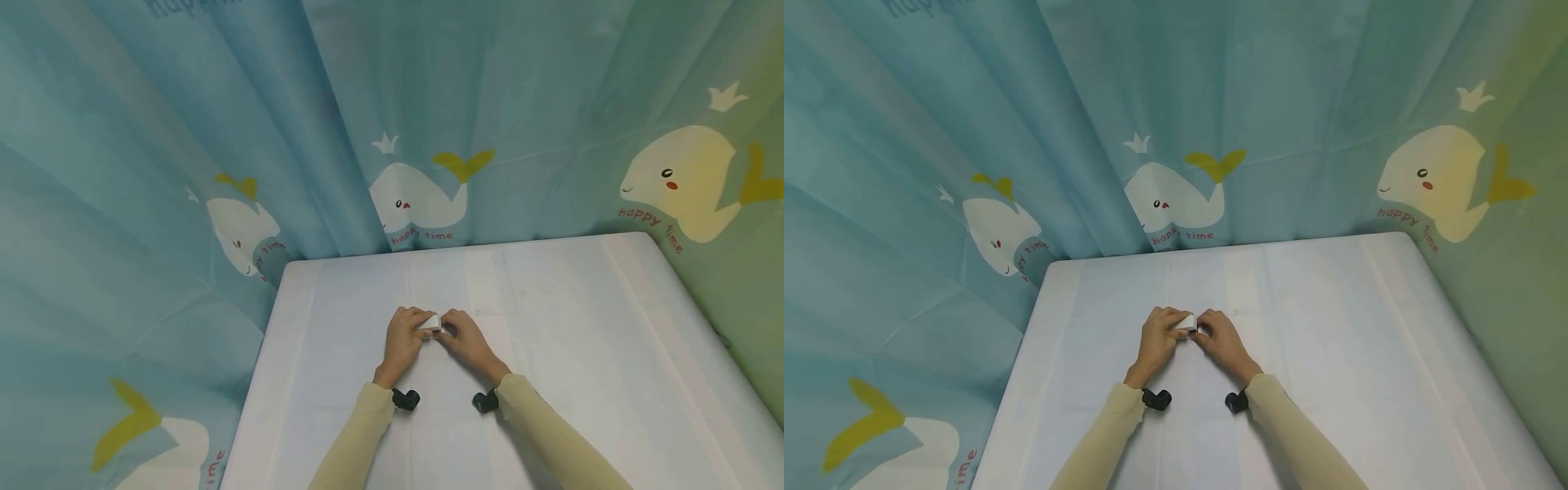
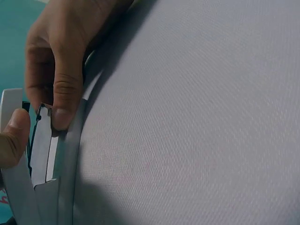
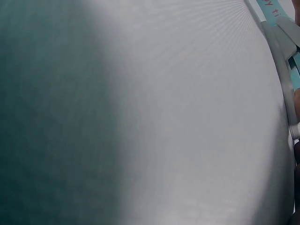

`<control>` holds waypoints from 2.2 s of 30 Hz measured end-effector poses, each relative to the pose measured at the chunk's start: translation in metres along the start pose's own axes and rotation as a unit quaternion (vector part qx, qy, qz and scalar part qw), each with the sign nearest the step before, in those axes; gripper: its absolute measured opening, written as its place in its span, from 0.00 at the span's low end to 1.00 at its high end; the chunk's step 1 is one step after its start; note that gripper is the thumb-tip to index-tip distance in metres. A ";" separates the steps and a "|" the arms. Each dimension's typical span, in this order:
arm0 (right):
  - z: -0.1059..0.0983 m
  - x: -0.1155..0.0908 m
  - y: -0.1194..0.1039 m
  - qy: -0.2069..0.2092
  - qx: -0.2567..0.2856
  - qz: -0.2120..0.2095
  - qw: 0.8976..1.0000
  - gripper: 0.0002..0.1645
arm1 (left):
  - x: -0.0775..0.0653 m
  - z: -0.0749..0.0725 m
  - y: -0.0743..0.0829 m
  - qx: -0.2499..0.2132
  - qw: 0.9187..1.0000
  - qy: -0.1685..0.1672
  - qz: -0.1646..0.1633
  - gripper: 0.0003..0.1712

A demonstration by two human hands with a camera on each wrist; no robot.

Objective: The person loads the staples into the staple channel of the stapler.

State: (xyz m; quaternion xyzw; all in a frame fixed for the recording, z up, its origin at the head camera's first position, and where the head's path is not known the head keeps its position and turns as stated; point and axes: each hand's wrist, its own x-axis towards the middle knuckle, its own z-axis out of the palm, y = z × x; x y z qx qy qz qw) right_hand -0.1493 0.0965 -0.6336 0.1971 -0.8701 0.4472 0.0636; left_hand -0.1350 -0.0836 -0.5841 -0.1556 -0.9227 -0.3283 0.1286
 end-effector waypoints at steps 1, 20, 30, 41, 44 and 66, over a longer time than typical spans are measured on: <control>0.000 0.000 0.000 -0.001 0.003 0.002 1.000 0.11 | 0.000 0.000 0.000 0.009 1.000 -0.004 0.003 0.22; 0.003 0.002 -0.003 0.028 -0.020 0.003 0.999 0.12 | 0.006 -0.002 0.007 0.079 0.997 -0.022 0.017 0.22; 0.004 -0.003 -0.003 0.042 0.027 -0.017 0.999 0.12 | 0.004 0.003 0.007 0.119 0.992 -0.046 0.026 0.22; 0.000 -0.003 -0.003 0.014 0.026 0.007 1.000 0.12 | 0.005 -0.002 0.008 0.108 0.992 -0.069 0.020 0.22; -0.003 -0.002 -0.003 0.007 0.019 0.005 1.000 0.13 | 0.007 -0.002 0.007 0.107 0.991 -0.074 0.029 0.22; -0.057 -0.020 0.007 -0.112 0.029 0.066 0.991 0.11 | 0.015 -0.040 -0.028 0.172 0.963 -0.200 0.058 0.24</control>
